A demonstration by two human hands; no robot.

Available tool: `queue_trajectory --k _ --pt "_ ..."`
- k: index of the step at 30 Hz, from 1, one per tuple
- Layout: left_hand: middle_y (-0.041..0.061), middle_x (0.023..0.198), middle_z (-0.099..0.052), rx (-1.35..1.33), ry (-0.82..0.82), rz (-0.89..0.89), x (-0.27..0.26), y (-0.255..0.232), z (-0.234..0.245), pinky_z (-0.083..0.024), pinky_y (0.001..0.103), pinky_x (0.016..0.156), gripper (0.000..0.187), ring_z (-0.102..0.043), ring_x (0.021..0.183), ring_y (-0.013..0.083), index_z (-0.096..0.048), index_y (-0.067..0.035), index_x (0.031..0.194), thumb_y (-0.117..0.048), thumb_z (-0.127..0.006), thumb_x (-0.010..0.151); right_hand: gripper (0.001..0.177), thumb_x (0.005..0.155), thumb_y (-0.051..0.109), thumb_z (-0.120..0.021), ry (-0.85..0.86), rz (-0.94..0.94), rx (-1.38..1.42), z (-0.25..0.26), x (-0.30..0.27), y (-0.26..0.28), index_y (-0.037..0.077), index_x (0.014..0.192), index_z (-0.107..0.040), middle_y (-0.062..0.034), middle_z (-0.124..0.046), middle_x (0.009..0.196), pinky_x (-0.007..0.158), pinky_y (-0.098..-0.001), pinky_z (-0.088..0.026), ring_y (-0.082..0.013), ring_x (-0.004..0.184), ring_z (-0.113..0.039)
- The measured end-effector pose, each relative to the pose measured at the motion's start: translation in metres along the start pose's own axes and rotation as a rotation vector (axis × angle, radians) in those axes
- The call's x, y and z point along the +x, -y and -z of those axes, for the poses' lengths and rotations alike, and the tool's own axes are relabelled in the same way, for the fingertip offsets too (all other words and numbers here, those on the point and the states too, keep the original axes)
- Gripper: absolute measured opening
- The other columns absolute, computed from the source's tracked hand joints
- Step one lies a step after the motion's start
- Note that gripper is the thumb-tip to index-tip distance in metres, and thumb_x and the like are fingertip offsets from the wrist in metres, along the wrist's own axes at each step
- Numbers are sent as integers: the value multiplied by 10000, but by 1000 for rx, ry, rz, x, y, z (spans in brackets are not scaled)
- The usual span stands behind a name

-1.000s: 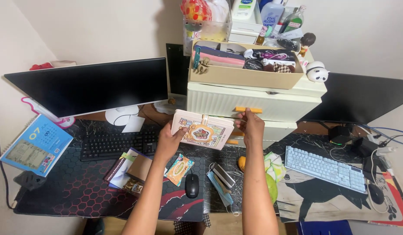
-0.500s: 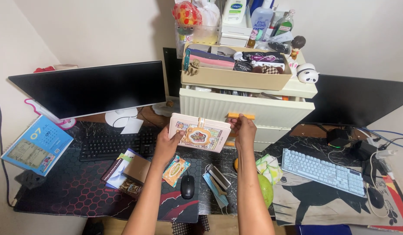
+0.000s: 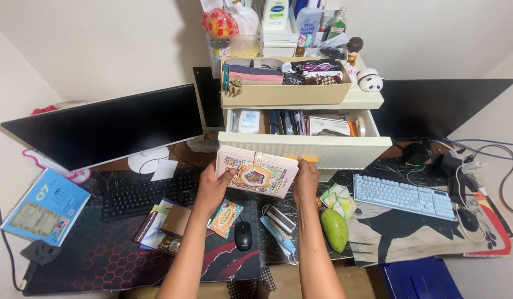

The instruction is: Organizing miscellaneous items like coins, electronics, and supplies into drawers and containers at a desk.

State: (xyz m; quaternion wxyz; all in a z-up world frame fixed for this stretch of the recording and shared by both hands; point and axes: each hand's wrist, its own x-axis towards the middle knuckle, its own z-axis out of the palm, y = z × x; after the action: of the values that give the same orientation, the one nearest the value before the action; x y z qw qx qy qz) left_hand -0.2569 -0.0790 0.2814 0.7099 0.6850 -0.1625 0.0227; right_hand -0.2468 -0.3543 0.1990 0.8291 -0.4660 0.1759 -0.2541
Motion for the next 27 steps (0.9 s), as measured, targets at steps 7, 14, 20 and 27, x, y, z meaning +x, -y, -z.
queue_trajectory --k 7,14,20,27 --pt "97 1146 -724 -100 61 -1 -1 -3 7 -536 302 942 490 -660 1072 142 -612 20 1253 -351 -712 949 183 996 182 -568 -31 -24 -34 2 -19 -4 71 857 -608 -39 -680 745 516 -246 -490 -88 573 -603" --pt "108 1131 -734 -40 55 -14 -1 -13 10 -541 295 928 493 -675 1052 148 -628 21 1237 -359 -722 938 261 1030 251 -572 29 -58 -121 10 -23 0 27 936 -667 -43 -700 798 554 -269 -517 -105 618 -636" --pt "92 1119 -738 -50 38 -53 7 -23 5 -554 288 924 467 -688 1049 138 -626 16 1222 -339 -721 934 404 1032 325 -541 243 -276 -580 21 -21 53 -36 943 -700 -125 -734 803 620 -333 -573 -191 652 -693" --pt "103 1127 -739 -124 63 -136 38 -52 -27 -553 302 936 458 -687 1051 145 -627 26 1227 -340 -706 963 558 1069 457 -413 694 197 -164 -34 -49 185 -17 1231 -659 -101 -760 1145 1007 -317 -532 -183 1097 -709"
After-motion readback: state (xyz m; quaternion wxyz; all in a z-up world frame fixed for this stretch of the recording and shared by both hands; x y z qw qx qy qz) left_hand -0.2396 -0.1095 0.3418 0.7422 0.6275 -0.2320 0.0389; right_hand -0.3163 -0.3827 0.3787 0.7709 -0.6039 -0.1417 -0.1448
